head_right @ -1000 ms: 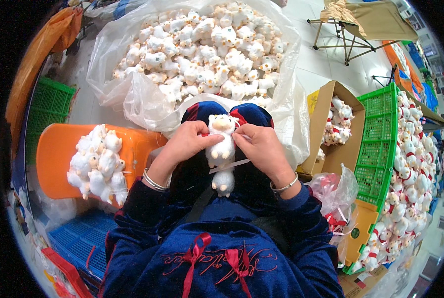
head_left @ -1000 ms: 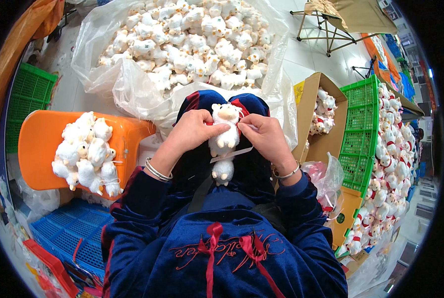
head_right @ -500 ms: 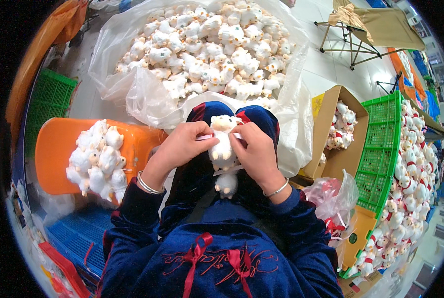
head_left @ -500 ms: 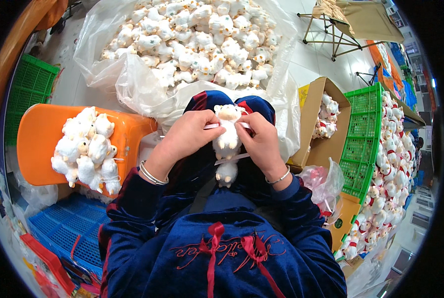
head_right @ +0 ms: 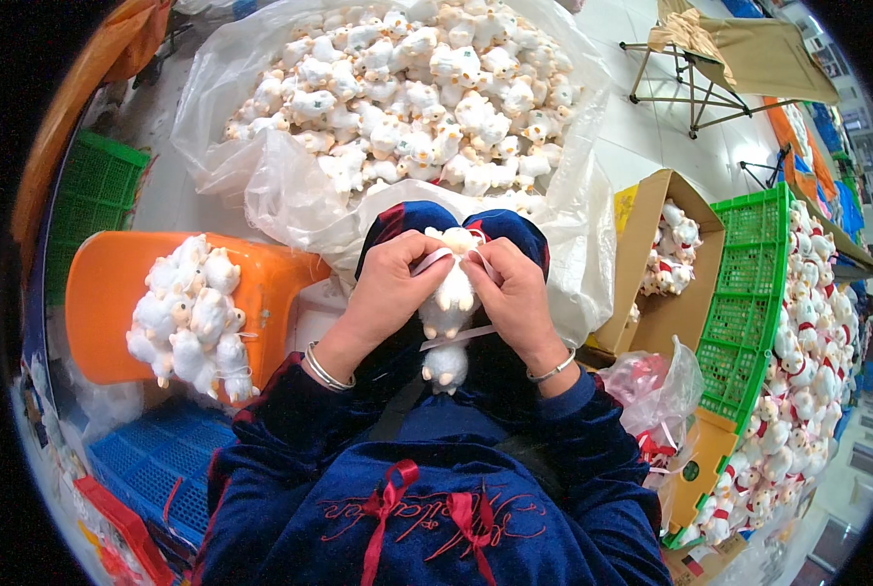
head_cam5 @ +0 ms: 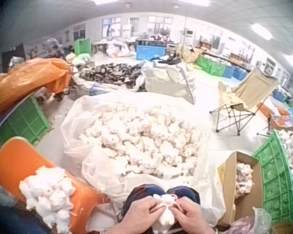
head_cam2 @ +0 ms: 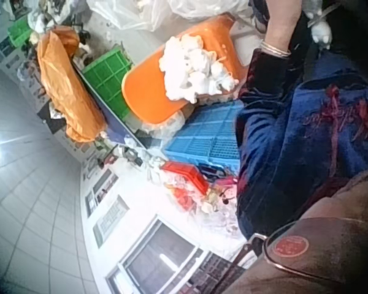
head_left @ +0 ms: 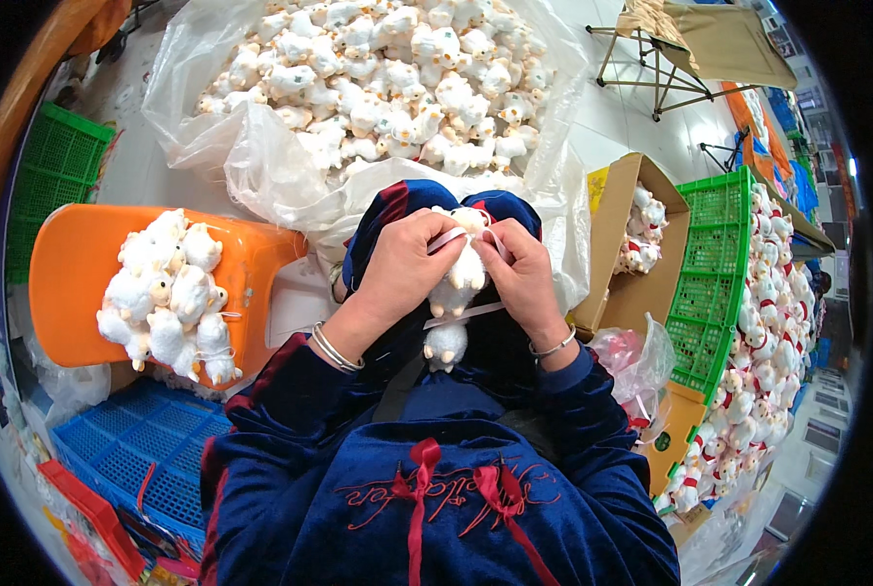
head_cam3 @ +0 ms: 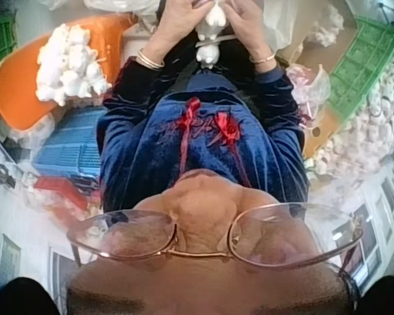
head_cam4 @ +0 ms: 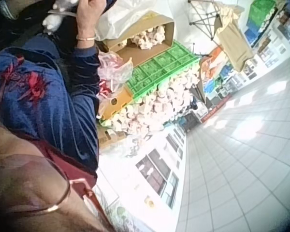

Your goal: The person sits on the floor and ties red ribbons around small white plush toys. They pick up each toy, wrap the ribbon, and adjust it before moving to the next one.

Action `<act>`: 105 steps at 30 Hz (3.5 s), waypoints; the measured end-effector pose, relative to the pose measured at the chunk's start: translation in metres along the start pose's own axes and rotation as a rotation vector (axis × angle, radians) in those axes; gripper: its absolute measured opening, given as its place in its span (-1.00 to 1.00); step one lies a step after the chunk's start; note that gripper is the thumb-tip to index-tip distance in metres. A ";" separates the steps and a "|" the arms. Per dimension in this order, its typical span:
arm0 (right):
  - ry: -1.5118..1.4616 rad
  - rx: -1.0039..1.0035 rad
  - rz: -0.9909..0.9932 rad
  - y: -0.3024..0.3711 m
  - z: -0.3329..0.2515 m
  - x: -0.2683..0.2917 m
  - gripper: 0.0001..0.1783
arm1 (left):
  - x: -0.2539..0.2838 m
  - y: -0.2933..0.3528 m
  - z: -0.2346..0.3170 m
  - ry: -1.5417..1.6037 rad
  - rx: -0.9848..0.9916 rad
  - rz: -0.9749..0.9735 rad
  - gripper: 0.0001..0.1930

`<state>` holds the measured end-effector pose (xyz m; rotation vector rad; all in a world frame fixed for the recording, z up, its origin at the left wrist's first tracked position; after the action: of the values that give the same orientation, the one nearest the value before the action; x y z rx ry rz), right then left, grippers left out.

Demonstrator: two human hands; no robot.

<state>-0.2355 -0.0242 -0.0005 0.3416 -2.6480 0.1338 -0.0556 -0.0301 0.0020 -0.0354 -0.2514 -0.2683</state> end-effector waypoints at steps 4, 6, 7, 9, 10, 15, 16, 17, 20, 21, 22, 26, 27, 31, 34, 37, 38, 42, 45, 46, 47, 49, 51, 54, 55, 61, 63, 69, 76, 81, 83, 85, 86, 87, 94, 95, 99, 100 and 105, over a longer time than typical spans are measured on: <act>-0.039 0.027 -0.006 0.001 0.001 0.003 -0.91 | -0.005 -0.003 -0.006 0.000 -0.054 0.023 -0.84; -0.117 0.053 -0.006 0.000 0.002 0.004 -0.93 | -0.006 -0.005 -0.006 0.085 -0.018 0.025 -0.83; -0.157 0.066 -0.006 -0.001 0.002 0.005 -0.94 | -0.007 -0.006 -0.005 0.128 0.001 0.025 -0.83; -0.178 0.103 -0.029 -0.004 0.000 0.008 -0.94 | -0.011 -0.007 -0.008 0.149 0.006 0.011 -0.81; -0.188 0.121 -0.040 -0.004 0.000 0.009 -0.93 | -0.013 -0.007 -0.010 0.160 0.009 0.003 -0.81; -0.239 0.107 -0.111 -0.006 -0.002 0.010 -0.91 | -0.018 -0.011 -0.017 0.191 0.033 -0.049 -0.80; -0.230 0.115 -0.121 -0.007 -0.003 0.010 -0.90 | -0.018 -0.011 -0.017 0.211 0.036 -0.055 -0.80; -0.222 0.107 -0.119 -0.009 -0.002 0.011 -0.90 | -0.018 -0.012 -0.015 0.194 0.031 -0.070 -0.81; -0.210 0.061 -0.115 -0.012 0.001 0.010 -0.88 | -0.017 -0.013 -0.014 0.150 0.004 -0.117 -0.83; -0.214 0.030 -0.114 -0.013 0.001 0.008 -0.88 | -0.016 -0.013 -0.016 0.141 -0.011 -0.136 -0.83; -0.217 -0.001 -0.113 -0.014 0.002 0.006 -0.88 | -0.016 -0.013 -0.017 0.132 -0.026 -0.155 -0.84; -0.286 -0.094 -0.102 -0.017 0.001 0.001 -0.87 | -0.011 -0.012 -0.011 0.078 0.044 -0.192 -0.84; -0.301 -0.112 -0.132 -0.017 0.000 0.002 -0.87 | -0.012 -0.013 -0.015 0.079 0.070 -0.170 -0.84; -0.628 -0.205 -0.139 -0.018 0.007 0.010 -0.85 | -0.017 -0.011 -0.012 0.125 0.083 -0.091 -0.84; -0.269 -0.078 -0.125 -0.018 -0.003 0.015 -0.82 | -0.018 -0.011 -0.016 0.127 0.092 -0.074 -0.85; 0.006 0.080 -0.099 -0.020 -0.014 0.013 -0.79 | -0.019 -0.011 -0.014 0.132 0.068 -0.057 -0.82; 0.036 0.068 -0.097 -0.020 -0.014 0.012 -0.80 | -0.019 -0.011 -0.013 0.130 0.059 -0.047 -0.81; 0.177 0.088 -0.017 -0.021 -0.016 0.010 -0.87 | -0.017 -0.011 -0.012 0.140 0.079 -0.034 -0.80; -0.364 -0.252 -0.005 -0.019 0.007 0.005 -0.93 | -0.016 -0.012 -0.012 0.151 0.107 -0.037 -0.79; -0.365 -0.225 0.034 -0.017 0.013 0.005 -0.94 | -0.017 -0.013 -0.014 0.155 0.098 -0.037 -0.79; -0.448 -0.229 0.017 -0.016 0.013 0.005 -0.93 | -0.017 -0.012 -0.016 0.157 0.093 -0.035 -0.78; -0.614 -0.236 -0.013 -0.015 0.011 0.006 -0.89 | -0.016 -0.012 -0.020 0.128 0.094 -0.050 -0.77; -0.631 -0.201 -0.022 -0.017 -0.001 0.004 -0.83 | -0.015 -0.012 -0.021 0.114 0.094 -0.068 -0.79; -0.727 -0.187 -0.062 -0.018 0.003 0.009 -0.78 | -0.015 -0.011 -0.021 0.128 0.102 -0.079 -0.83; -0.770 -0.189 -0.080 -0.018 0.009 0.013 -0.77 | -0.015 -0.011 -0.022 0.139 0.109 -0.074 -0.83; -0.392 -0.129 0.429 -0.012 0.029 0.062 -0.73 | -0.015 -0.010 -0.022 0.205 0.153 -0.054 -0.78; -0.049 0.017 0.500 -0.011 0.018 0.068 -0.77 | -0.016 -0.010 -0.024 0.211 0.153 -0.047 -0.78; 0.204 0.285 0.052 -0.020 -0.027 0.040 -0.83 | -0.017 -0.010 -0.029 0.178 -0.091 -0.033 -0.87; 0.196 -0.192 -0.320 -0.024 -0.013 0.031 -0.75 | -0.009 -0.008 -0.018 0.062 -0.184 -0.062 -0.88; -0.325 -0.436 -0.434 -0.015 0.000 0.033 -0.73 | -0.009 -0.010 -0.018 0.045 -0.226 -0.042 -0.88; -0.339 -0.441 -0.466 -0.015 0.001 0.033 -0.76 | -0.010 -0.010 -0.020 0.068 -0.219 -0.040 -0.88; -0.313 -0.440 -0.454 -0.017 -0.003 0.032 -0.79 | -0.010 -0.009 -0.021 0.088 -0.215 -0.014 -0.89; -0.281 -0.436 -0.427 -0.018 -0.011 0.030 -0.80 | -0.010 -0.009 -0.022 0.096 -0.212 0.000 -0.89; -0.249 -0.431 -0.400 -0.019 -0.016 0.028 -0.82 | -0.010 -0.008 -0.022 0.102 -0.205 0.000 -0.89; 0.183 -0.159 -0.233 -0.025 -0.013 0.017 -0.84 | -0.012 -0.005 -0.021 0.062 -0.253 0.025 -0.89; 0.249 -0.124 -0.221 -0.027 -0.016 0.016 -0.84 | -0.011 -0.005 -0.019 0.032 -0.276 0.029 -0.88; 0.414 0.112 -0.111 -0.023 -0.024 0.005 -0.88 | -0.012 -0.002 -0.019 0.012 -0.363 0.082 -0.88; 0.452 0.151 -0.079 -0.020 -0.016 0.003 -0.91 | -0.013 0.000 -0.017 0.018 -0.369 0.068 -0.88; 0.361 0.028 -0.184 -0.020 -0.010 0.005 -0.87 | -0.015 0.000 -0.017 0.045 -0.354 0.044 -0.86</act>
<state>-0.2304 -0.0428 0.0116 0.5166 -2.2491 0.1574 -0.0653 -0.0273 -0.0183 -0.3843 -0.1557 -0.2671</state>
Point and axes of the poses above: each hand's wrist, its own y-axis away from the middle knuckle, its own x-axis out of the back of the hand, z = x × y, the point moved 3 cm from there along -y, towards the middle knuckle, and after that the axes turned 6 degrees about -z, right-handed, at the moved point
